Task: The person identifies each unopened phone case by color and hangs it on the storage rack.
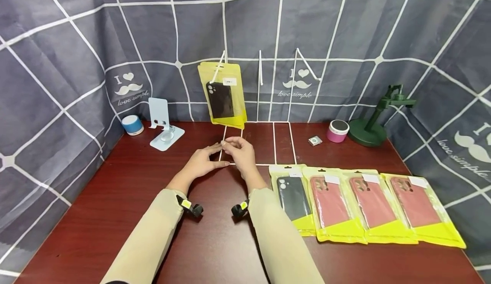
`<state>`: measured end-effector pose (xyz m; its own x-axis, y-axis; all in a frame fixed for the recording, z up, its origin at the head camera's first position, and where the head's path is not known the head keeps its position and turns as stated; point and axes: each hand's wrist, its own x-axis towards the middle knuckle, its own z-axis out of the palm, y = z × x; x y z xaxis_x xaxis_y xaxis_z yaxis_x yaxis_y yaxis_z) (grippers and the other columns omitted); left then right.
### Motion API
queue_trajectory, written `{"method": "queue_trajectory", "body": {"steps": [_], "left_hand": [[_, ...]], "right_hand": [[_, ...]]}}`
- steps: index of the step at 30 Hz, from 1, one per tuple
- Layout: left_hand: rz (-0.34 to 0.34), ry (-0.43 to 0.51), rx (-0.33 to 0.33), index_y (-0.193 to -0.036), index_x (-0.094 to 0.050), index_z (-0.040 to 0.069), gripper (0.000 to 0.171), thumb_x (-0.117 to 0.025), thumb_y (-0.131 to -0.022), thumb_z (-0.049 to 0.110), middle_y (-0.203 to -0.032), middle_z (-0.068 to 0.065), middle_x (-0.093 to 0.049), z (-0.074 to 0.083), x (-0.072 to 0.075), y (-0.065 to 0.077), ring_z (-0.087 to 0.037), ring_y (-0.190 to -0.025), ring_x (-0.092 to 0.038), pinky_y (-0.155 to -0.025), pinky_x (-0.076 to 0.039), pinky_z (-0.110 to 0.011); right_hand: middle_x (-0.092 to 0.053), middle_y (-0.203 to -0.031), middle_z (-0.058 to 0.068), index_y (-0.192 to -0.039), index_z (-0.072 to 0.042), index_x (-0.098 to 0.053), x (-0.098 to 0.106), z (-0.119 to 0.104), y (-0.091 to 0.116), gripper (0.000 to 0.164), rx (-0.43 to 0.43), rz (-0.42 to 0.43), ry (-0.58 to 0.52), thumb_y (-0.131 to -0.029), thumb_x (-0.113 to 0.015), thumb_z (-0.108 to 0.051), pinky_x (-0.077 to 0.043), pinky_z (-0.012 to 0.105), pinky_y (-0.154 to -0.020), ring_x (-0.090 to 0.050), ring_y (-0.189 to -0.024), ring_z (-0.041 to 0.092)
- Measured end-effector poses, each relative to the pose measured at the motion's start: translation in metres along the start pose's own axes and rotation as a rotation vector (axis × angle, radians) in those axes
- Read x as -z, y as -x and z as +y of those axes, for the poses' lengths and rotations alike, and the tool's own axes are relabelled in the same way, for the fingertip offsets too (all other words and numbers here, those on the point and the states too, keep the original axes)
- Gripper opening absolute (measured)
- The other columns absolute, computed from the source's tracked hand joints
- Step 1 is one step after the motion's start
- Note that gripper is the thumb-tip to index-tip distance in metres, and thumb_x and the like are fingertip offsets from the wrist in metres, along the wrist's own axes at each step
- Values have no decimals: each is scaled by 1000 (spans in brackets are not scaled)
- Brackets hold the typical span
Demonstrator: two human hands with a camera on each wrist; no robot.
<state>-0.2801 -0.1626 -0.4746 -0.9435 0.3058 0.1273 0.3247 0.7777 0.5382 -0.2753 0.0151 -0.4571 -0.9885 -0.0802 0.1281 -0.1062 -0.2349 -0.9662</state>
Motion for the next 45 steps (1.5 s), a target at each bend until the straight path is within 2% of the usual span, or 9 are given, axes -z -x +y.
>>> {"method": "queue_trajectory", "body": {"steps": [5,9,13,19,22,26,32,39,45], "left_hand": [[6,3,-42,-147,-54,18,73,-73,-87,54,-155,0,-45,-1,-1,0,-25,-144,-39,-117,-30,-48],[18,5,-48,-145,-56,13,64,-74,-89,38,-154,1,-46,-2,0,0,-22,-144,-39,-117,-31,-43],[9,1,-19,-147,-54,16,72,-74,-87,51,-156,1,-44,-1,0,0,-24,-145,-37,-118,-29,-46],[-13,-3,28,-149,-52,20,86,-70,-81,70,-157,-1,-42,-1,1,2,-27,-147,-34,-118,-26,-51],[-8,9,32,-149,-53,21,86,-70,-80,69,-156,-1,-43,0,1,1,-26,-146,-35,-118,-27,-49],[-11,23,34,-149,-52,21,86,-71,-81,69,-157,-1,-43,1,1,0,-26,-147,-34,-118,-28,-49],[-29,29,45,-150,-51,21,85,-71,-81,68,-158,-1,-41,1,1,2,-26,-147,-33,-118,-29,-49],[-26,27,39,-149,-52,19,85,-72,-81,66,-157,-2,-42,1,2,2,-29,-147,-34,-118,-29,-49],[-25,30,35,-149,-53,18,84,-73,-81,65,-157,-1,-42,2,2,1,-26,-147,-34,-117,-29,-49]], "right_hand": [[-71,-90,8,-107,-1,-71,-6,-4,33,25,9,-7,56,-90,-78,-17,-56,51,-85,-68,-94,44],[-72,-93,11,-109,2,-70,-7,-13,67,25,7,-82,66,-90,-77,-15,-54,56,-89,-68,-94,43],[-72,-96,13,-111,5,-69,8,-23,95,28,-23,-190,83,-91,-76,-14,-55,53,-89,-67,-97,44],[-72,-101,13,-113,3,-68,50,-46,119,30,-83,-284,198,-92,-75,-18,-56,45,-90,-68,-98,42],[-72,-105,17,-113,0,-68,78,-67,116,29,-52,-337,300,-93,-75,-19,-56,44,-89,-68,-99,44],[-73,-103,14,-110,-8,-71,129,-90,93,21,46,-358,521,-93,-75,-20,-56,33,-81,-68,-95,34],[-73,-94,3,-101,-15,-74,200,-83,66,16,75,-174,858,-92,-75,-28,-49,23,-69,-63,-81,17],[-72,-99,4,-106,-14,-71,219,-65,60,23,89,-39,941,-94,-73,-33,-49,25,-71,-63,-86,21],[-66,-106,13,-110,-7,-69,225,-61,58,33,113,-104,1154,-93,-71,-36,-45,44,-83,-57,-95,30]]}}
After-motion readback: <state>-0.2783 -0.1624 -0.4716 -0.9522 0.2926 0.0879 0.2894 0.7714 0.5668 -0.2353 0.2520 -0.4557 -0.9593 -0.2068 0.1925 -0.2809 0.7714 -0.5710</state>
